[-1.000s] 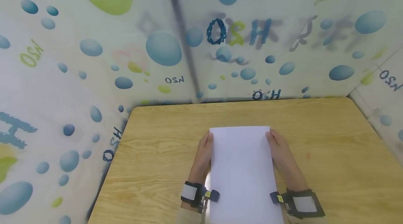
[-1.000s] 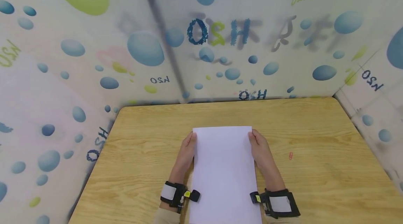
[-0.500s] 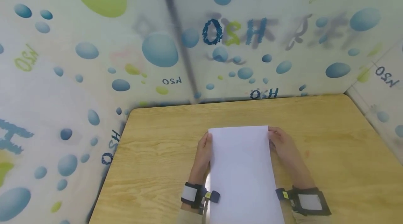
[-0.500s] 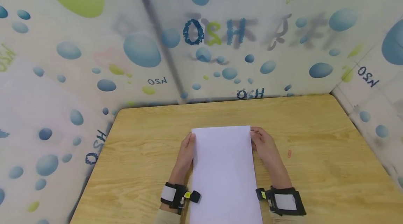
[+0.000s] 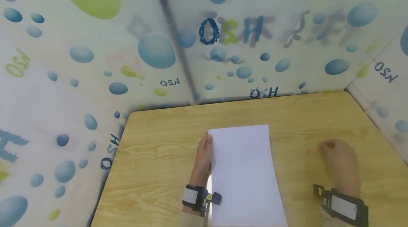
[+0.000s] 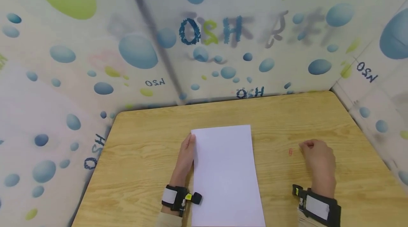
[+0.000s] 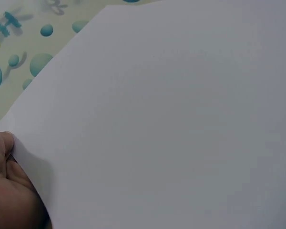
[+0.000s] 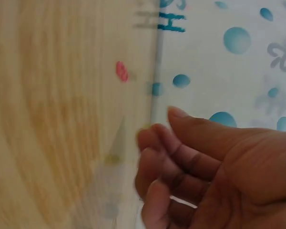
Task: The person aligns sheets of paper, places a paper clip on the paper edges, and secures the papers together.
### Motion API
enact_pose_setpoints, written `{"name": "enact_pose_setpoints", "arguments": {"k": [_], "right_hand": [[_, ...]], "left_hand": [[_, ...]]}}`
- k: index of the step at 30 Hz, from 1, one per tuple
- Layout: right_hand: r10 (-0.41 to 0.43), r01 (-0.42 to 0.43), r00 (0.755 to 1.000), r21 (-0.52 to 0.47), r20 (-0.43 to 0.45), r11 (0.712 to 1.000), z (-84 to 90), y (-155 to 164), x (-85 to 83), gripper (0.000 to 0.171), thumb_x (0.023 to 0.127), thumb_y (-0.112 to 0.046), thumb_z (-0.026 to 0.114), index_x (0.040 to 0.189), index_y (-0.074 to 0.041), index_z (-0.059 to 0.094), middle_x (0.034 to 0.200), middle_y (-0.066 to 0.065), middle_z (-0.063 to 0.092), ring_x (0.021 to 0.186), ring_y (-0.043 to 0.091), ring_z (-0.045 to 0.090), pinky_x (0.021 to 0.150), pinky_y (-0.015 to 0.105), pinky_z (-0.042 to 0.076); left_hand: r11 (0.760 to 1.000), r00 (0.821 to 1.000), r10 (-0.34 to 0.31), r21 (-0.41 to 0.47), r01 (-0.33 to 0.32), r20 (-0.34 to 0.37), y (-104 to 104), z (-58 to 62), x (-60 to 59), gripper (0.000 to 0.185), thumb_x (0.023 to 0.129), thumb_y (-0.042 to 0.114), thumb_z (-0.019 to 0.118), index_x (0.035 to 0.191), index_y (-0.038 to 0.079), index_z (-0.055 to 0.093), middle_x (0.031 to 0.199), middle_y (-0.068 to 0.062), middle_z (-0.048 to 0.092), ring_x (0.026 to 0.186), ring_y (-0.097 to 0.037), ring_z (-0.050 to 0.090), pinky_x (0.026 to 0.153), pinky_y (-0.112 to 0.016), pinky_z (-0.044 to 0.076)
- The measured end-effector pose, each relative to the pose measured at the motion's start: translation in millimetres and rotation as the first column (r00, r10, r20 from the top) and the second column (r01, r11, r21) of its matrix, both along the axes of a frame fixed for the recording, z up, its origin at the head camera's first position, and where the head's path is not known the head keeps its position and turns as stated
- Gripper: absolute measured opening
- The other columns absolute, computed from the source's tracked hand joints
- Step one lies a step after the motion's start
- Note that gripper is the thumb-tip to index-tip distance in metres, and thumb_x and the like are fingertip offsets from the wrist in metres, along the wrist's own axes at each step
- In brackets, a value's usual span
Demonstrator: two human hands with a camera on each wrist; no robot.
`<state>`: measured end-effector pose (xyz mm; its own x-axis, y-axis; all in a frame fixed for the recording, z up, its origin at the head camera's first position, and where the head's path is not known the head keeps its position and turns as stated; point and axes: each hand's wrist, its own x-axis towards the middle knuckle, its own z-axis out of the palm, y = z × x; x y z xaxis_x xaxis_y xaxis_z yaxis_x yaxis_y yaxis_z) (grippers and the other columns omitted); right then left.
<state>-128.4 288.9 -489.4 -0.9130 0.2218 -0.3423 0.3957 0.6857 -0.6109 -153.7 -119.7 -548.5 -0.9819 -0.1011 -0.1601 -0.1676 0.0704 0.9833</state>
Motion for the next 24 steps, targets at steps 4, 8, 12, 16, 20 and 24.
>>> {"name": "enact_pose_setpoints", "arguments": {"k": [4,8,12,16,20,24], "right_hand": [[0.024,-0.028,0.993,0.035,0.114,0.999,2.1,-2,4.3,0.063,0.100,-0.047,0.046,0.125,0.010,0.052,0.114,0.032,0.055,0.095,0.046,0.054,0.065,0.049,0.045],[0.042,-0.048,0.997,0.095,0.063,0.994,-0.7,-15,5.4,0.058,0.095,-0.047,0.056,0.107,0.009,0.064,0.084,0.021,0.062,0.070,0.032,0.056,0.052,0.040,0.042],[0.035,-0.042,0.998,0.126,0.059,0.991,-2.9,-24,2.9,0.045,0.096,-0.037,0.056,0.094,0.007,0.068,0.069,0.012,0.056,0.060,0.024,0.049,0.047,0.035,0.038],[0.050,-0.050,0.999,0.188,0.006,0.981,-6.5,-30,1.5,0.037,0.095,-0.028,0.057,0.080,0.005,0.065,0.061,0.007,0.049,0.054,0.024,0.046,0.043,0.036,0.035],[0.067,-0.060,0.998,0.228,-0.022,0.972,-6.4,-34,-1.0,0.033,0.094,-0.023,0.056,0.079,0.006,0.062,0.064,0.011,0.051,0.057,0.027,0.048,0.046,0.039,0.037],[0.077,-0.074,0.997,0.223,-0.006,0.972,-1.8,-36,-2.1,0.033,0.096,-0.021,0.052,0.082,0.008,0.061,0.066,0.013,0.050,0.060,0.029,0.049,0.050,0.041,0.038]], "left_hand": [[1.000,1.000,-0.001,0.004,0.001,-0.012,-1,-1.0,-0.2,0.044,0.100,0.054,0.039,0.109,0.015,0.057,0.101,-0.003,0.055,0.098,-0.019,0.051,0.088,-0.037,0.040],[1.000,1.000,-0.003,0.014,0.003,-0.010,-1,-0.6,0.6,0.045,0.100,0.054,0.039,0.111,0.014,0.057,0.103,-0.003,0.055,0.100,-0.018,0.051,0.091,-0.038,0.040],[0.999,1.000,-0.004,0.032,0.003,0.009,1,5.0,3.0,0.043,0.101,0.050,0.038,0.115,0.015,0.058,0.106,-0.003,0.057,0.103,-0.019,0.051,0.094,-0.038,0.039],[0.999,1.000,0.000,0.042,-0.001,0.025,2,5.9,3.5,0.040,0.102,0.047,0.039,0.115,0.015,0.059,0.103,-0.003,0.057,0.099,-0.020,0.052,0.089,-0.037,0.040],[1.000,1.000,-0.021,0.023,0.020,0.021,3,25.7,8.0,0.033,0.106,0.034,0.037,0.112,0.010,0.058,0.097,-0.005,0.055,0.092,-0.019,0.052,0.082,-0.034,0.041],[1.000,1.000,-0.022,0.010,0.022,0.012,3,28.5,8.2,0.031,0.107,0.029,0.035,0.111,0.008,0.058,0.096,-0.005,0.055,0.091,-0.019,0.052,0.081,-0.034,0.041]]}}
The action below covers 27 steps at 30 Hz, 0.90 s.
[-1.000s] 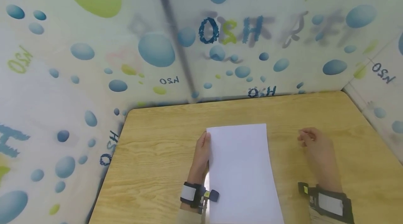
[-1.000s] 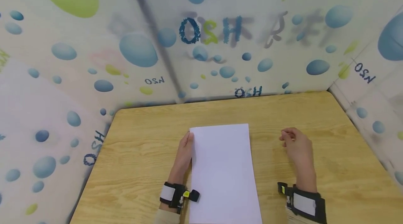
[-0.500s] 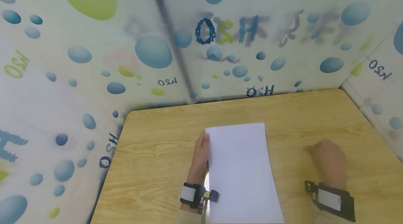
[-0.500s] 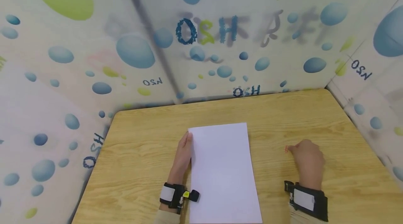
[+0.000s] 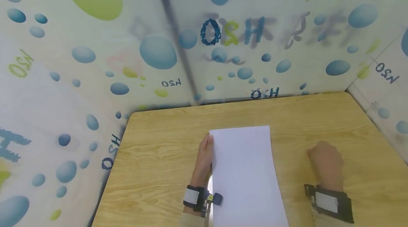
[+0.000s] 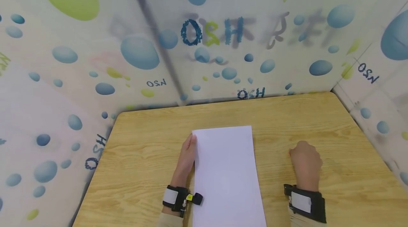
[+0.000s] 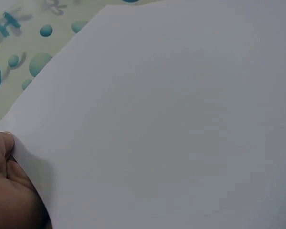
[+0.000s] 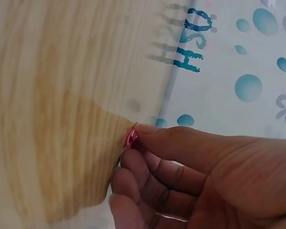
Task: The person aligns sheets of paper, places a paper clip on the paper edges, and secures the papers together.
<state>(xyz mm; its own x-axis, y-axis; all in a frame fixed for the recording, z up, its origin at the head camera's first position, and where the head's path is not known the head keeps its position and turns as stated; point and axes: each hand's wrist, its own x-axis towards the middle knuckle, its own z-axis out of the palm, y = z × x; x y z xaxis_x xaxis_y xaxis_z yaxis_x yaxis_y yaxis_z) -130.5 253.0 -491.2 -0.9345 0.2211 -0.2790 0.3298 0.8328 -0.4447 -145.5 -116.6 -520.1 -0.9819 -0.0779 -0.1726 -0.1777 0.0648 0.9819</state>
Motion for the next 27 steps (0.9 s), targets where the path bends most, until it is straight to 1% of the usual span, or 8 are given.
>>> {"name": "enact_pose_setpoints", "arguments": {"k": [2,5,8,13,17,20,23,27], "right_hand": [[0.004,-0.003,1.000,-0.007,0.020,1.000,2.6,-1,-0.8,0.034,0.097,-0.020,0.050,0.083,0.008,0.060,0.066,0.013,0.049,0.060,0.029,0.049,0.050,0.041,0.038],[0.012,-0.011,0.998,-0.015,0.067,1.000,6.5,-2,-3.1,0.037,0.098,-0.020,0.048,0.087,0.012,0.060,0.067,0.014,0.048,0.062,0.029,0.048,0.053,0.041,0.038],[0.024,-0.022,0.995,-0.017,0.101,1.000,8.8,-1,-5.2,0.039,0.099,-0.020,0.047,0.094,0.017,0.059,0.070,0.015,0.049,0.065,0.030,0.048,0.055,0.042,0.039],[0.037,-0.034,0.993,-0.031,0.110,0.999,7.2,-1,-5.1,0.039,0.100,-0.019,0.044,0.096,0.017,0.059,0.069,0.013,0.048,0.062,0.027,0.047,0.052,0.039,0.038],[0.050,-0.045,0.994,-0.058,0.098,0.997,5.4,-2,-3.5,0.037,0.101,-0.019,0.041,0.093,0.013,0.058,0.068,0.011,0.046,0.060,0.025,0.046,0.049,0.036,0.037],[0.066,-0.060,0.995,-0.073,0.080,0.996,3.5,-2,-1.4,0.035,0.102,-0.018,0.038,0.089,0.007,0.057,0.068,0.011,0.046,0.059,0.024,0.046,0.047,0.036,0.038],[0.090,-0.086,0.995,-0.070,0.050,0.994,0.7,0,-0.9,0.033,0.101,-0.016,0.037,0.096,0.010,0.056,0.074,0.015,0.050,0.064,0.027,0.049,0.050,0.038,0.040],[0.126,-0.125,0.992,-0.069,0.014,0.990,-4.0,2,-3.0,0.035,0.099,-0.011,0.038,0.117,0.016,0.049,0.093,0.027,0.056,0.079,0.036,0.055,0.062,0.045,0.045]], "left_hand": [[1.000,1.000,0.004,0.006,-0.004,-0.004,-1,-8.5,-3.1,0.031,0.107,0.031,0.036,0.111,0.009,0.058,0.097,-0.004,0.055,0.091,-0.019,0.052,0.082,-0.034,0.041],[1.000,1.000,0.016,0.012,-0.015,-0.011,-2,-21.1,-6.6,0.034,0.105,0.038,0.037,0.110,0.012,0.058,0.096,-0.003,0.054,0.091,-0.019,0.051,0.082,-0.034,0.041],[1.000,0.999,0.025,0.011,-0.025,-0.020,-2,-26.3,-7.6,0.038,0.103,0.044,0.038,0.111,0.013,0.058,0.098,-0.003,0.056,0.092,-0.019,0.052,0.083,-0.034,0.041],[0.999,1.000,0.025,0.025,-0.025,-0.016,-3,-29.6,-7.3,0.041,0.101,0.049,0.039,0.114,0.015,0.059,0.102,-0.004,0.057,0.096,-0.020,0.053,0.086,-0.036,0.041],[0.999,1.000,0.020,0.030,-0.019,-0.010,-5,-30.7,-7.9,0.042,0.100,0.052,0.039,0.112,0.016,0.059,0.100,-0.004,0.057,0.095,-0.020,0.053,0.085,-0.036,0.041],[0.999,1.000,0.016,0.030,-0.016,-0.012,-5,-29.7,-7.9,0.043,0.100,0.053,0.039,0.112,0.018,0.060,0.100,-0.004,0.057,0.094,-0.021,0.053,0.084,-0.036,0.042],[1.000,1.000,0.019,0.023,-0.019,-0.011,-5,-28.5,-7.7,0.043,0.100,0.053,0.038,0.114,0.019,0.060,0.101,-0.003,0.058,0.095,-0.021,0.054,0.085,-0.036,0.042],[0.999,1.000,0.020,0.036,-0.019,-0.006,-4,-28.5,-6.7,0.043,0.100,0.054,0.038,0.112,0.019,0.060,0.100,-0.003,0.058,0.094,-0.020,0.054,0.084,-0.036,0.042]]}}
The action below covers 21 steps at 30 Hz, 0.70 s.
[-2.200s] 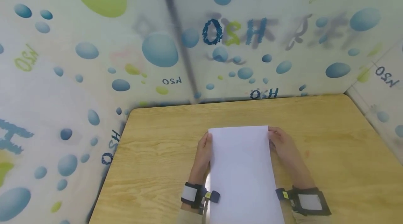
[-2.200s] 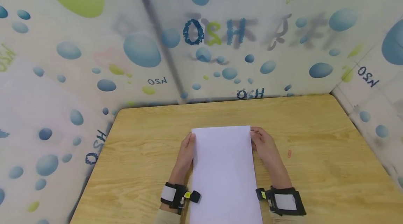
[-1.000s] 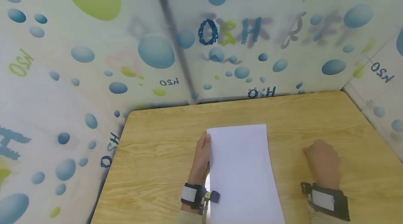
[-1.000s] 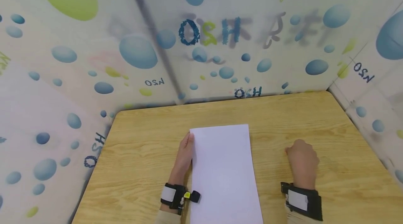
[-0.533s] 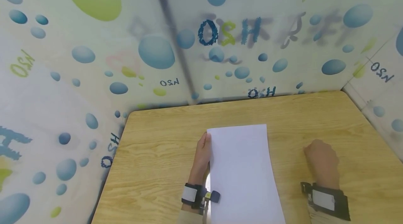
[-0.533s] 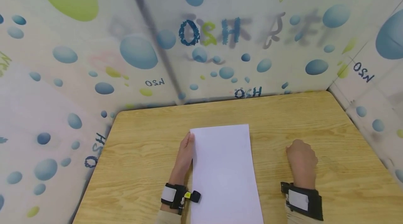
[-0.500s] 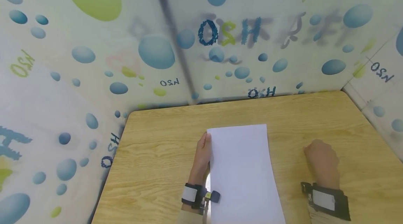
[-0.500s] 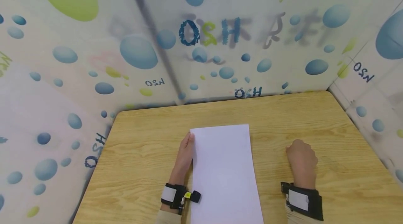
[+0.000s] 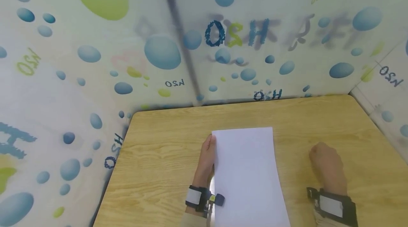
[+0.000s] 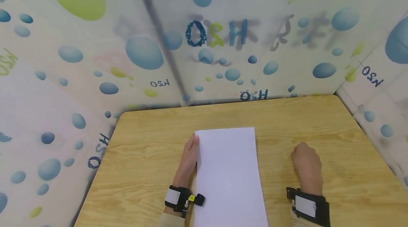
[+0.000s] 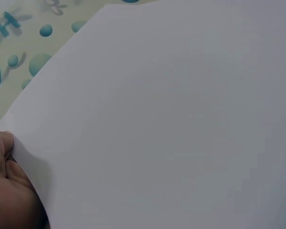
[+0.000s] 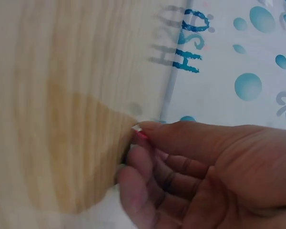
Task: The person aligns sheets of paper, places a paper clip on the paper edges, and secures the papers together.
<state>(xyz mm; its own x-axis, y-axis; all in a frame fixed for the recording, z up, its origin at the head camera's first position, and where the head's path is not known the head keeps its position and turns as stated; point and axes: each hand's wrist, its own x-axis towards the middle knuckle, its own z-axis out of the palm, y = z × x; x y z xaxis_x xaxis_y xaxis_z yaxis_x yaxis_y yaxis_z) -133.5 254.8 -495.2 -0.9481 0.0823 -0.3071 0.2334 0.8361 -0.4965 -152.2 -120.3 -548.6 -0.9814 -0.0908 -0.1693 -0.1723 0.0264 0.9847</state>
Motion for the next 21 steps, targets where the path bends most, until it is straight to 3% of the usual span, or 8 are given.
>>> {"name": "enact_pose_setpoints", "arguments": {"k": [2,7,10,13,17,19,21], "right_hand": [[0.019,-0.019,1.000,-0.008,-0.006,1.000,-1.2,-1,-1.2,0.036,0.100,-0.011,0.038,0.122,0.016,0.046,0.106,0.034,0.054,0.089,0.041,0.056,0.069,0.050,0.046],[0.065,-0.068,0.997,-0.049,-0.050,0.996,1.7,-10,-6.3,0.032,0.101,-0.011,0.041,0.123,0.012,0.050,0.116,0.035,0.052,0.100,0.047,0.054,0.077,0.055,0.046],[0.067,-0.082,0.983,-0.081,-0.173,0.993,5.5,-21,-10.7,0.025,0.100,-0.010,0.047,0.116,0.007,0.057,0.111,0.031,0.058,0.098,0.044,0.056,0.076,0.054,0.046],[0.032,-0.076,0.946,-0.124,-0.322,0.989,12.8,-35,-15.7,0.020,0.100,-0.011,0.053,0.112,0.003,0.061,0.105,0.025,0.063,0.095,0.040,0.059,0.075,0.050,0.046],[-0.020,-0.077,0.898,-0.201,-0.441,0.977,28.3,-60,-25.1,0.024,0.100,-0.019,0.057,0.114,-0.001,0.063,0.101,0.016,0.066,0.093,0.031,0.059,0.074,0.036,0.047],[-0.027,-0.102,0.887,-0.252,-0.461,0.962,34.9,-74,-31.9,0.026,0.099,-0.021,0.059,0.116,-0.003,0.063,0.100,0.013,0.065,0.092,0.026,0.058,0.073,0.026,0.046],[-0.029,-0.135,0.893,-0.329,-0.449,0.935,38.2,-90,-40.0,0.027,0.098,-0.024,0.060,0.117,-0.005,0.064,0.100,0.010,0.066,0.091,0.023,0.058,0.070,0.018,0.046]], "left_hand": [[1.000,1.000,-0.004,0.009,0.004,-0.004,1,-1.2,0.6,0.043,0.100,0.053,0.038,0.111,0.018,0.060,0.099,-0.004,0.057,0.093,-0.021,0.053,0.083,-0.036,0.042],[1.000,1.000,-0.016,0.003,0.016,-0.016,2,-4.1,0.9,0.042,0.100,0.053,0.038,0.112,0.020,0.060,0.100,-0.002,0.058,0.094,-0.019,0.053,0.085,-0.036,0.041],[1.000,1.000,-0.017,-0.012,0.017,-0.014,2,-4.4,1.0,0.041,0.101,0.052,0.037,0.113,0.021,0.061,0.101,-0.001,0.058,0.095,-0.018,0.053,0.086,-0.036,0.041],[1.000,1.000,-0.005,-0.017,0.005,-0.016,1,-2.5,1.5,0.041,0.101,0.050,0.037,0.114,0.019,0.061,0.101,-0.002,0.059,0.096,-0.019,0.053,0.086,-0.037,0.041],[1.000,1.000,0.009,-0.025,-0.009,-0.008,0,-1.0,0.6,0.040,0.102,0.049,0.038,0.114,0.018,0.061,0.102,-0.002,0.058,0.096,-0.020,0.053,0.086,-0.036,0.041],[1.000,1.000,0.008,-0.024,-0.008,-0.002,-1,-0.3,0.0,0.040,0.102,0.049,0.038,0.114,0.019,0.061,0.103,-0.002,0.058,0.097,-0.019,0.053,0.087,-0.036,0.041],[1.000,1.000,0.006,-0.024,-0.006,-0.001,0,0.3,-0.8,0.039,0.102,0.048,0.039,0.114,0.019,0.061,0.103,-0.001,0.059,0.097,-0.019,0.053,0.087,-0.036,0.041]]}}
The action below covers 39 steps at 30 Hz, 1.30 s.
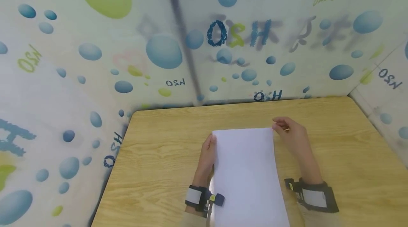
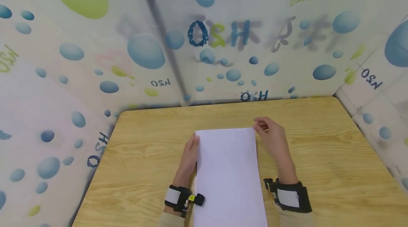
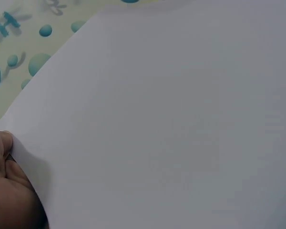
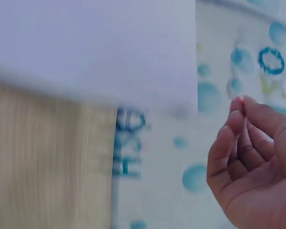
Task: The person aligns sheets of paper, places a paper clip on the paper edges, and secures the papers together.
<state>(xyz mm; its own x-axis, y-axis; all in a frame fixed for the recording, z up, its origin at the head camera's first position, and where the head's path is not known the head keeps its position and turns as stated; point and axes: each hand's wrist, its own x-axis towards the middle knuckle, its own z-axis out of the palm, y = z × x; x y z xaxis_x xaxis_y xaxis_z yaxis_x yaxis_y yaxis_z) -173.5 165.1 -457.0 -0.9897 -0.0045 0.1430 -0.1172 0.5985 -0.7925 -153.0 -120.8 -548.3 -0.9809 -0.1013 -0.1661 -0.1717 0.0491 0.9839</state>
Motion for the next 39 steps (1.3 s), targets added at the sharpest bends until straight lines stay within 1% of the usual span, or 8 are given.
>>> {"name": "enact_pose_setpoints", "arguments": {"k": [2,4,9,13,19,23,31,39], "right_hand": [[0.042,-0.041,0.999,-0.073,0.017,0.997,2.0,-18,-9.5,0.026,0.096,-0.024,0.063,0.114,-0.006,0.065,0.099,0.008,0.067,0.088,0.022,0.058,0.068,0.016,0.046],[0.086,-0.081,0.996,-0.126,0.037,0.989,2.7,-37,-18.9,0.024,0.095,-0.026,0.065,0.110,-0.008,0.067,0.097,0.006,0.068,0.086,0.021,0.058,0.067,0.020,0.048],[0.210,-0.202,0.977,-0.142,0.045,0.969,1.6,-83,-37.6,0.019,0.094,-0.025,0.066,0.103,-0.010,0.072,0.093,0.004,0.070,0.082,0.020,0.059,0.068,0.031,0.050],[0.257,-0.246,0.965,-0.156,0.052,0.956,-4.2,-108,-44.8,0.016,0.094,-0.022,0.065,0.101,-0.011,0.074,0.091,0.003,0.071,0.080,0.018,0.061,0.071,0.033,0.052],[0.279,-0.270,0.959,-0.172,0.036,0.948,-12.0,-129,-48.9,0.016,0.094,-0.019,0.065,0.100,-0.008,0.074,0.089,0.003,0.071,0.082,0.016,0.064,0.072,0.034,0.052],[0.274,-0.268,0.961,-0.129,0.028,0.955,-16.4,-137,-50.2,0.017,0.094,-0.022,0.066,0.100,-0.009,0.074,0.088,-0.002,0.071,0.083,0.015,0.064,0.073,0.033,0.052],[0.268,-0.267,0.963,-0.047,0.016,0.963,-19.1,-146,-49.4,0.012,0.094,-0.020,0.066,0.097,-0.012,0.074,0.090,-0.002,0.070,0.086,0.016,0.063,0.076,0.035,0.051],[0.298,-0.297,0.954,-0.024,0.038,0.955,-18.2,-150,-46.1,0.012,0.093,-0.022,0.067,0.097,-0.015,0.075,0.094,-0.003,0.070,0.090,0.017,0.062,0.078,0.037,0.050]], "left_hand": [[1.000,1.000,-0.001,0.000,0.001,0.004,-1,0.7,-0.3,0.038,0.102,0.048,0.039,0.115,0.020,0.061,0.103,-0.001,0.059,0.097,-0.019,0.053,0.087,-0.037,0.041],[1.000,1.000,-0.003,-0.007,0.003,-0.003,-2,0.4,-1.1,0.038,0.102,0.048,0.039,0.114,0.019,0.061,0.102,-0.001,0.059,0.096,-0.019,0.053,0.086,-0.037,0.041],[1.000,1.000,-0.001,-0.008,0.001,-0.010,-5,-0.3,-2.6,0.039,0.102,0.048,0.039,0.116,0.019,0.062,0.099,-0.002,0.060,0.092,-0.020,0.054,0.082,-0.036,0.043],[1.000,1.000,-0.012,0.016,0.012,0.007,-3,0.7,-1.7,0.039,0.102,0.049,0.039,0.118,0.021,0.062,0.099,-0.003,0.061,0.089,-0.021,0.056,0.078,-0.036,0.045],[0.998,0.999,-0.037,0.042,0.038,-0.014,-2,0.1,-1.3,0.038,0.102,0.048,0.039,0.118,0.021,0.061,0.098,-0.004,0.061,0.086,-0.021,0.057,0.075,-0.035,0.046],[0.998,0.998,-0.045,0.032,0.046,-0.038,-2,-0.6,-2.1,0.039,0.103,0.047,0.038,0.119,0.019,0.061,0.098,-0.004,0.062,0.085,-0.021,0.058,0.074,-0.035,0.047],[0.998,0.997,-0.049,0.037,0.051,-0.058,-2,-1.7,-3.4,0.041,0.103,0.045,0.038,0.121,0.016,0.061,0.099,-0.005,0.062,0.085,-0.020,0.058,0.073,-0.033,0.047],[0.996,0.996,-0.057,0.071,0.061,-0.063,-2,0.2,-2.7,0.039,0.104,0.041,0.038,0.125,0.015,0.059,0.104,-0.006,0.062,0.090,-0.020,0.058,0.075,-0.032,0.047]]}}
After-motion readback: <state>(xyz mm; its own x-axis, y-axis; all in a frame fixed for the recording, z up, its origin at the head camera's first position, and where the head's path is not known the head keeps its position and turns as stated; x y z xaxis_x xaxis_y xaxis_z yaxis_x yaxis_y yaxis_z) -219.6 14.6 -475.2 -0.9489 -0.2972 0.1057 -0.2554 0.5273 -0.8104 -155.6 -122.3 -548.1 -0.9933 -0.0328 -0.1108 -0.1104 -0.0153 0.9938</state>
